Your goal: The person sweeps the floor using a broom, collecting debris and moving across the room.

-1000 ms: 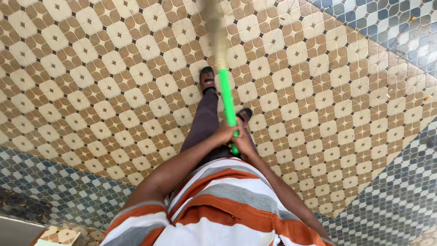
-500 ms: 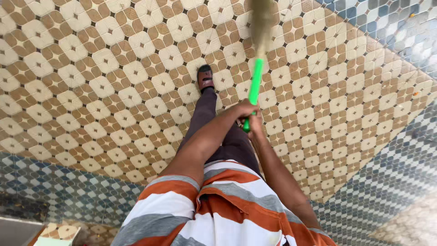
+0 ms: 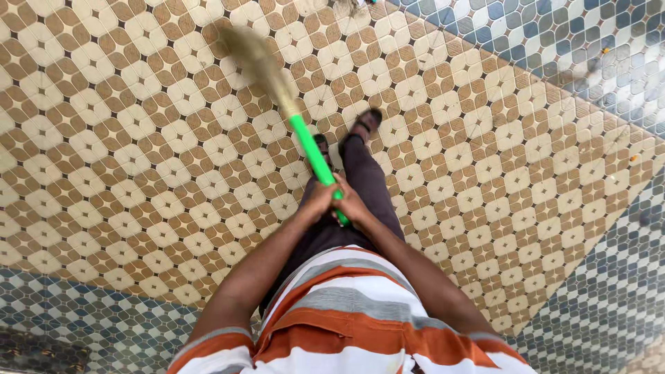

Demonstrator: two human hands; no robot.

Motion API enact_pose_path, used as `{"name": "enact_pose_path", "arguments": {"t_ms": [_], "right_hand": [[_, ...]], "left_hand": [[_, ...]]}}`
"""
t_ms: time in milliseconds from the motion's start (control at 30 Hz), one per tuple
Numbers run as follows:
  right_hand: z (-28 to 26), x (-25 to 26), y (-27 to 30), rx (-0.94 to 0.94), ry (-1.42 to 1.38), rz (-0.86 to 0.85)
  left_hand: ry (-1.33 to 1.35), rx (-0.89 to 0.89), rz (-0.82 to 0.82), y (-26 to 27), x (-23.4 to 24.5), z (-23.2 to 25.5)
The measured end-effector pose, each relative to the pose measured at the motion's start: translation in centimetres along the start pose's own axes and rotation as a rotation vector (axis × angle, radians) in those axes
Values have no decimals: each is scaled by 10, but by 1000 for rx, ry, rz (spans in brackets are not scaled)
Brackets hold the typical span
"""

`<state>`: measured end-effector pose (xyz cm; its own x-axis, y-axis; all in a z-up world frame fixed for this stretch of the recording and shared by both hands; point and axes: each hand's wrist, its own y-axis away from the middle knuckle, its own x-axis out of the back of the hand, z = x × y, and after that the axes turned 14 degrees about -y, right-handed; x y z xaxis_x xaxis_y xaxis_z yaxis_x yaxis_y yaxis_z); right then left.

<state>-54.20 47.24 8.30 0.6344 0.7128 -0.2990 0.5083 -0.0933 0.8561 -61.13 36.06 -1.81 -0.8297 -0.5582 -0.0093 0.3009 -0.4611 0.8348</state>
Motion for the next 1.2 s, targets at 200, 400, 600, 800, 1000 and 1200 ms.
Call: {"name": "enact_pose_path", "arguments": {"t_ms": [200, 400, 600, 800, 1000, 1200], "right_hand": [[-21, 30, -82, -31, -134, 49], [-48, 127, -88, 26, -491, 454], [-120, 138, -17, 242, -606, 476], [-201, 116, 14, 247, -178, 318], [-251, 60, -70, 1305, 324, -77], [-228, 46, -189, -62, 83, -80]], "left_hand": [[-9, 157, -66, -93, 12, 44], [-378, -133, -305, -156, -105, 136], [-780, -112, -515, -148, -164, 207], [-655, -146, -209, -98, -103, 237], [-228, -142, 180, -129, 3, 234], [-102, 204, 86, -188, 58, 233]]}}
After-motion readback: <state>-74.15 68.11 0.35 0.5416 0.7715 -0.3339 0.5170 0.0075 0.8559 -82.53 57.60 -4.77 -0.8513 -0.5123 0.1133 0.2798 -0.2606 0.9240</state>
